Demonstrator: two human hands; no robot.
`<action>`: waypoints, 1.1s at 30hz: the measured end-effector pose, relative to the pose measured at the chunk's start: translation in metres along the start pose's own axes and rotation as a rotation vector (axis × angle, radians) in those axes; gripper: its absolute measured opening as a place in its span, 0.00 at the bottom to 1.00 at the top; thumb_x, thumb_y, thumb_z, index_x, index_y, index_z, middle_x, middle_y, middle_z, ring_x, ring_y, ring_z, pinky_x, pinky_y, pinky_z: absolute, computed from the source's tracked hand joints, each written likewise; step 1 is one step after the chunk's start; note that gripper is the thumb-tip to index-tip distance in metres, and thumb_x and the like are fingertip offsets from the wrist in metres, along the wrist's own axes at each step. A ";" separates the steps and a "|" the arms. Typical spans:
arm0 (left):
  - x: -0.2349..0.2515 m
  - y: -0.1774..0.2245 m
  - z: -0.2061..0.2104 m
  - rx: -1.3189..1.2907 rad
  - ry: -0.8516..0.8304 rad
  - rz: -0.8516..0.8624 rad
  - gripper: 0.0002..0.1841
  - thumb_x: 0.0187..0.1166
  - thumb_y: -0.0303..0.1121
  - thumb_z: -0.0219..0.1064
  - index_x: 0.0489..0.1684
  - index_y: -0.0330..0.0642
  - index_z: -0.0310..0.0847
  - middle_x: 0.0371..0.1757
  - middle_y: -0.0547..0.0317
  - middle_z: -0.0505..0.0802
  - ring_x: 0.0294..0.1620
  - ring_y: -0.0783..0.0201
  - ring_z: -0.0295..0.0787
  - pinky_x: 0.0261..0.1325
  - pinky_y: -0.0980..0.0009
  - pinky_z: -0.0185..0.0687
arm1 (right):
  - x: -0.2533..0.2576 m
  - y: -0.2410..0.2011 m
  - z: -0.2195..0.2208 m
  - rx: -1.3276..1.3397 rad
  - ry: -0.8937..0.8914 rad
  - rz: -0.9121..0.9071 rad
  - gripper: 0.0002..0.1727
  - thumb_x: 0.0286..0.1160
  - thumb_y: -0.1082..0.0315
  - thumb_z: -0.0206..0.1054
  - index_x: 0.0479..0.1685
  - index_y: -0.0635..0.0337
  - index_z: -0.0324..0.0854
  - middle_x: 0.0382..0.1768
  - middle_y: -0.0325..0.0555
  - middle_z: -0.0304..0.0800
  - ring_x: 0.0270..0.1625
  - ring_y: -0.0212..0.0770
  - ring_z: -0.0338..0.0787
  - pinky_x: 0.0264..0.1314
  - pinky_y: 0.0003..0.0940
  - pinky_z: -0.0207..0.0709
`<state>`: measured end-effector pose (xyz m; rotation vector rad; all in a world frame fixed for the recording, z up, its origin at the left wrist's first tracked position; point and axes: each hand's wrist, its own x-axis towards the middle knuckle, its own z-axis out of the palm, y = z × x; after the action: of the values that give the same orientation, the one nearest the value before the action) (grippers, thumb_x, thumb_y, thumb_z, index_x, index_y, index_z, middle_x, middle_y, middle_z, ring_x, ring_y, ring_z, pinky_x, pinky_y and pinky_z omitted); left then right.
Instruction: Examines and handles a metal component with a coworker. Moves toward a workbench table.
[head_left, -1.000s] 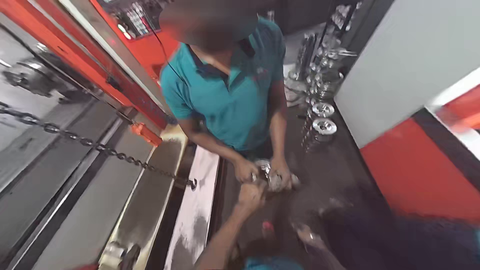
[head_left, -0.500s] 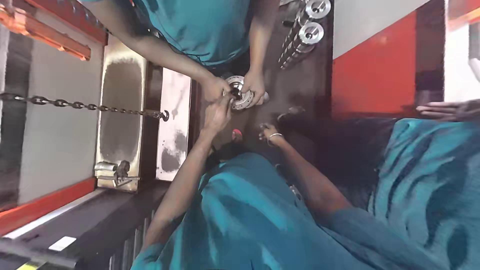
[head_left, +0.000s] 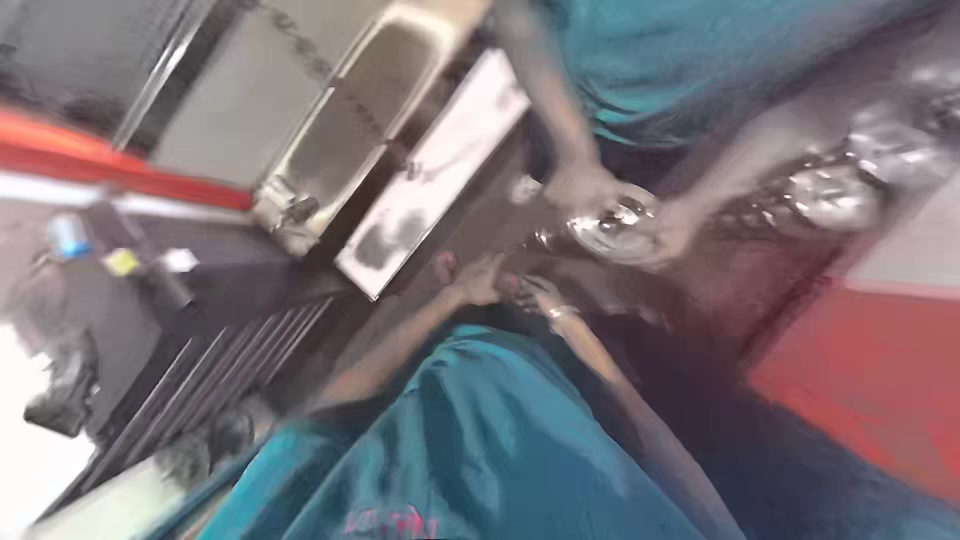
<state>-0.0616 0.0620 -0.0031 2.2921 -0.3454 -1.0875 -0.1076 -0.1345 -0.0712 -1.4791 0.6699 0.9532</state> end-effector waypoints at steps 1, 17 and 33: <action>-0.008 -0.012 0.008 -0.006 0.030 0.021 0.48 0.71 0.46 0.78 0.92 0.41 0.56 0.86 0.36 0.71 0.83 0.41 0.72 0.82 0.43 0.68 | -0.003 -0.017 0.019 -0.020 -0.056 -0.057 0.23 0.93 0.59 0.54 0.80 0.60 0.71 0.62 0.58 0.86 0.54 0.46 0.90 0.54 0.44 0.85; -0.212 -0.198 -0.038 -0.644 0.464 -0.212 0.23 0.79 0.25 0.67 0.75 0.38 0.77 0.58 0.39 0.91 0.54 0.45 0.91 0.62 0.43 0.83 | -0.014 -0.111 0.221 -0.414 -0.355 -0.269 0.24 0.96 0.57 0.46 0.72 0.66 0.77 0.53 0.55 0.94 0.48 0.46 0.96 0.51 0.40 0.90; -0.462 -0.486 -0.150 -0.027 1.427 -1.182 0.45 0.83 0.70 0.44 0.95 0.50 0.53 0.98 0.44 0.44 0.97 0.39 0.32 0.93 0.36 0.37 | 0.026 -0.049 0.263 -0.709 -0.024 -0.208 0.19 0.92 0.64 0.56 0.67 0.71 0.78 0.51 0.64 0.90 0.48 0.51 0.93 0.55 0.49 0.86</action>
<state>-0.2446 0.7202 0.0703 2.5163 1.6426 0.4138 -0.1009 0.1338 -0.0612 -2.1010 0.1405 1.0982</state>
